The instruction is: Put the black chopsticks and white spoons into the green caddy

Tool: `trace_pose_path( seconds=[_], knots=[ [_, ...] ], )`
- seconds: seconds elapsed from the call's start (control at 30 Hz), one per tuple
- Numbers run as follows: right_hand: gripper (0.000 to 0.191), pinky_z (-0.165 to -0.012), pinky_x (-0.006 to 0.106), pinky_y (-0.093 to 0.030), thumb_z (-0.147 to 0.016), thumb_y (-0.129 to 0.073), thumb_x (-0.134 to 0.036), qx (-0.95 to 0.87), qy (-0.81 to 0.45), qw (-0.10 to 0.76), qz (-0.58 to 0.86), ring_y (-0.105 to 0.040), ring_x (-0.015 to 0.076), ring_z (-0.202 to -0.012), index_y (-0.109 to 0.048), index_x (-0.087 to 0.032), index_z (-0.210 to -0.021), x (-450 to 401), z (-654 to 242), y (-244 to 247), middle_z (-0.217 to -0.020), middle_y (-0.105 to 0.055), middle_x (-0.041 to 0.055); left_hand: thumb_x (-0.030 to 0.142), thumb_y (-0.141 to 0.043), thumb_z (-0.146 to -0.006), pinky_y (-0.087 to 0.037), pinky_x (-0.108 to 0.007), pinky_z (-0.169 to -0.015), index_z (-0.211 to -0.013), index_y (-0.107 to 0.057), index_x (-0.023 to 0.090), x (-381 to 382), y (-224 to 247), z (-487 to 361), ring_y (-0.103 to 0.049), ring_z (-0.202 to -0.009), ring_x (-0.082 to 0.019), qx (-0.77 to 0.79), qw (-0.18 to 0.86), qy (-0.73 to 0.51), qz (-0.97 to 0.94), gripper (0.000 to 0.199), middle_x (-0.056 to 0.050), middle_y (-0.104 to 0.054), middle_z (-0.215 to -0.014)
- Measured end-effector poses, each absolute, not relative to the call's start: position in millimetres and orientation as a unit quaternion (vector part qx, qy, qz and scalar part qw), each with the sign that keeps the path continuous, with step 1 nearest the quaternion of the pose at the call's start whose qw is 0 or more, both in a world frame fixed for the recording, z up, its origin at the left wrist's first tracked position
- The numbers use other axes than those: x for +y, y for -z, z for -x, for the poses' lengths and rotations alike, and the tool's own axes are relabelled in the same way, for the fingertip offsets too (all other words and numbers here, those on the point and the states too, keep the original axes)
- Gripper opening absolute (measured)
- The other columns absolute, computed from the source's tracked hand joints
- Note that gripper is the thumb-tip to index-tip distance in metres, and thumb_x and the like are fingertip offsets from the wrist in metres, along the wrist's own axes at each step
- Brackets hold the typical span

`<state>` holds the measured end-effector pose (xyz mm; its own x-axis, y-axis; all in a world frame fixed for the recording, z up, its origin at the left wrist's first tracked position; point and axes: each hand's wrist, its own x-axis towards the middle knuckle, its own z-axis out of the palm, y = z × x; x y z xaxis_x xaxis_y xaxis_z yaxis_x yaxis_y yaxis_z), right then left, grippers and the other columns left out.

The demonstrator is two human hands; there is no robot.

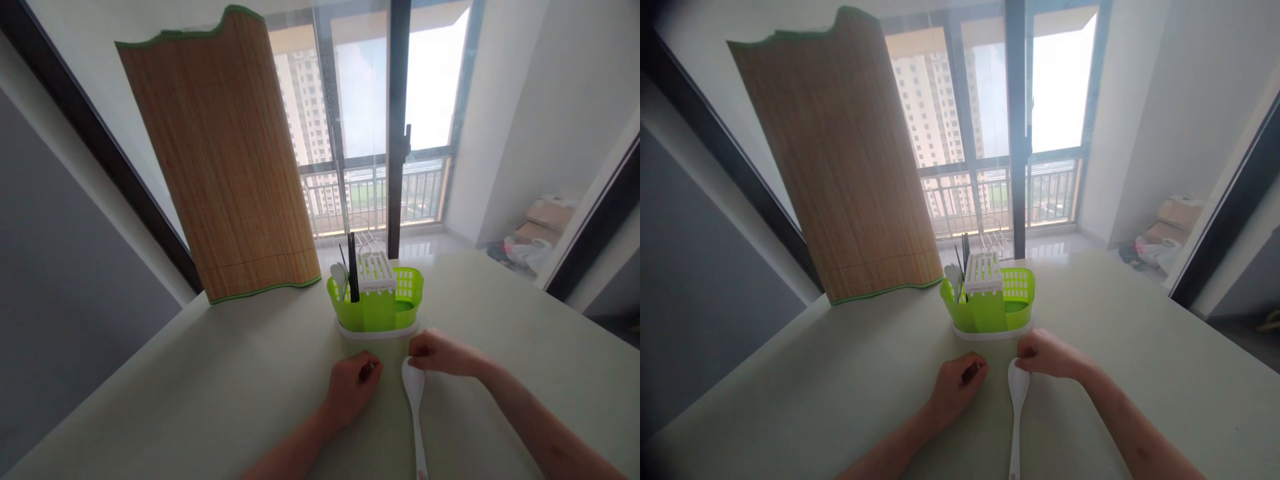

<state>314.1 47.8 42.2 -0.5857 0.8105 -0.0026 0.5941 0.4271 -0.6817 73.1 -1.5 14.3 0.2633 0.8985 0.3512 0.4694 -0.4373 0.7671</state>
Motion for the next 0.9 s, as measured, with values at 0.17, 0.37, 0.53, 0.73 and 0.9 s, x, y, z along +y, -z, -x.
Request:
trace_pose_path(
  seconds=[0.17, 0.37, 0.53, 0.73, 0.9],
  knots=[
    [0.024, -0.049, 0.024, -0.036, -0.088, -0.054, -0.036, -0.81, -0.214, 0.335, 0.431, -0.045, 0.0121, -0.053, -0.065, -0.018, -0.077, 39, -294, -51, -0.059, -0.055, -0.0024, 0.029, -0.054, -0.085, -0.031, -0.027, -0.046, -0.094, -0.068, 0.02, -6, -16, -77, -0.041, -0.047, -0.013, 0.436, 0.307, -0.422, -0.733, 0.019, 0.002, -0.051, -0.054],
    [0.015, -0.056, 0.027, -0.047, -0.094, -0.052, -0.027, -0.792, -0.052, 0.505, 0.34, -0.057, 0.0159, -0.061, -0.065, -0.021, -0.096, 13, -270, -60, -0.069, -0.062, 0.0022, 0.031, -0.058, -0.083, -0.028, -0.027, -0.047, -0.075, -0.061, 0.02, -13, -14, -83, -0.037, -0.048, -0.012, 0.452, 0.324, -0.43, -0.711, 0.014, 0.004, -0.043, -0.053],
    [0.023, -0.072, 0.032, -0.052, -0.091, -0.054, -0.017, -0.804, 0.03, 0.52, 0.289, -0.065, 0.0187, -0.073, -0.062, -0.024, -0.111, 0, -265, -60, -0.083, -0.069, 0.0044, 0.036, -0.057, -0.085, -0.028, -0.025, -0.048, -0.061, -0.051, 0.02, -15, -17, -82, -0.035, -0.05, -0.01, 0.447, 0.291, -0.454, -0.714, 0.03, 0.004, -0.042, -0.054],
    [0.037, -0.074, 0.033, -0.05, -0.091, -0.053, -0.013, -0.814, 0.067, 0.506, 0.277, -0.065, 0.0211, -0.08, -0.053, -0.023, -0.127, -11, -259, -46, -0.089, -0.068, 0.0068, 0.036, -0.058, -0.086, -0.035, -0.027, -0.049, -0.063, -0.06, 0.02, -19, -25, -80, -0.045, -0.052, -0.013, 0.432, 0.24, -0.49, -0.718, 0.027, 0.0, -0.052, -0.057],
    [0.042, -0.075, 0.033, -0.049, -0.091, -0.051, -0.015, -0.833, 0.034, 0.491, 0.254, -0.064, 0.0201, -0.079, -0.045, -0.019, -0.133, -13, -249, -35, -0.093, -0.068, 0.0078, 0.031, -0.058, -0.087, -0.048, -0.029, -0.06, -0.087, -0.072, 0.022, -18, -35, -72, -0.06, -0.065, -0.018, 0.391, 0.251, -0.517, -0.719, 0.017, -0.004, -0.067, -0.074]
  ],
)
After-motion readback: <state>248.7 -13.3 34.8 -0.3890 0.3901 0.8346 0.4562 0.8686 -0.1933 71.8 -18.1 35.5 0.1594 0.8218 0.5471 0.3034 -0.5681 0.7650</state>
